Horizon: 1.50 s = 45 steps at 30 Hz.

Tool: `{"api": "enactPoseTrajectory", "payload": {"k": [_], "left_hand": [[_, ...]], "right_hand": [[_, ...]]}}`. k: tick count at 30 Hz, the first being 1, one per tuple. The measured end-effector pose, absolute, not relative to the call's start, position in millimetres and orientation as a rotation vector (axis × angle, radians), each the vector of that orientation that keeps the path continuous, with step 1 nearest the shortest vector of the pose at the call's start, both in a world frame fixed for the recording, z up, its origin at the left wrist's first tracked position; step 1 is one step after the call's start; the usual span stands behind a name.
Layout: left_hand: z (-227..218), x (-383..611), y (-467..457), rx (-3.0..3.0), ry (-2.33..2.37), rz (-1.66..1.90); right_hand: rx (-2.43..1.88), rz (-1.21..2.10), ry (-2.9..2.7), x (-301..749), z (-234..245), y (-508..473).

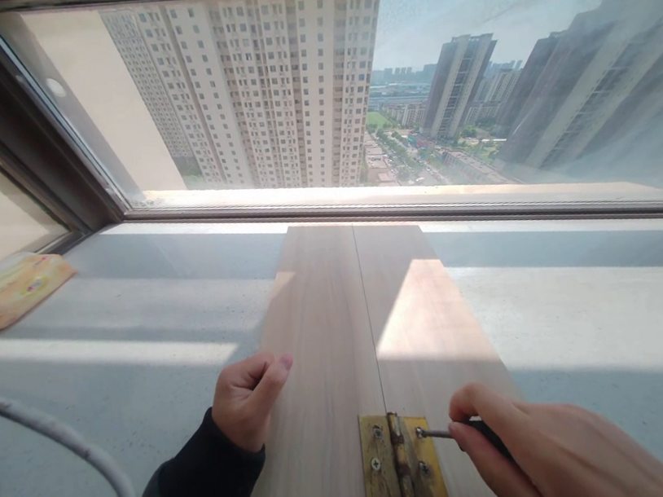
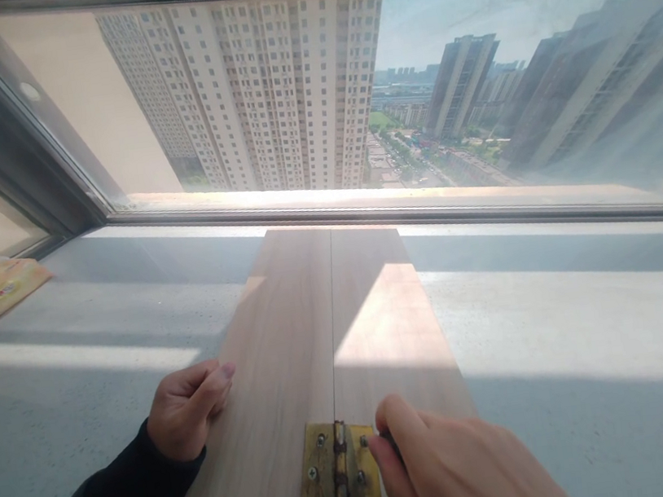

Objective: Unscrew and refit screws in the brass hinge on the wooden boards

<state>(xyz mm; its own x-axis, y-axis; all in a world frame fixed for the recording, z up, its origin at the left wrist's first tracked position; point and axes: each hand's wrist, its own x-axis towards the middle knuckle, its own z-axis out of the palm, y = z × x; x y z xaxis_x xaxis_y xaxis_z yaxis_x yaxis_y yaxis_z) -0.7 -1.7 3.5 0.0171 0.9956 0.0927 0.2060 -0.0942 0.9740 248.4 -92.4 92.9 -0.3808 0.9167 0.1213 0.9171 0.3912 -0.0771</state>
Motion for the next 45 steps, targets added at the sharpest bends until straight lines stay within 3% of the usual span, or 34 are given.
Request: {"api": "enactPoseTrajectory", "payload": {"k": [10, 20, 27, 38, 45], "left_hand": [[4, 0, -1, 1.413, 1.3, 1.174], [6, 0, -2, 1.41, 1.291, 1.177], [8, 1, -2, 1.424, 1.312, 1.185], [7, 0, -2, 1.415, 1.299, 1.185], [8, 0, -2, 1.412, 1.298, 1.181]], "right_hand": [[-1.563, 0.472, -2.585, 260, 103, -93], [-1.634, 0.149, -2.398, 239, 102, -92], [-1.575, 0.241, -2.243, 236, 100, -93], [-1.412, 0.818, -2.213, 255, 110, -83], [-1.472, 0.653, -2.051, 244, 104, -82]]}}
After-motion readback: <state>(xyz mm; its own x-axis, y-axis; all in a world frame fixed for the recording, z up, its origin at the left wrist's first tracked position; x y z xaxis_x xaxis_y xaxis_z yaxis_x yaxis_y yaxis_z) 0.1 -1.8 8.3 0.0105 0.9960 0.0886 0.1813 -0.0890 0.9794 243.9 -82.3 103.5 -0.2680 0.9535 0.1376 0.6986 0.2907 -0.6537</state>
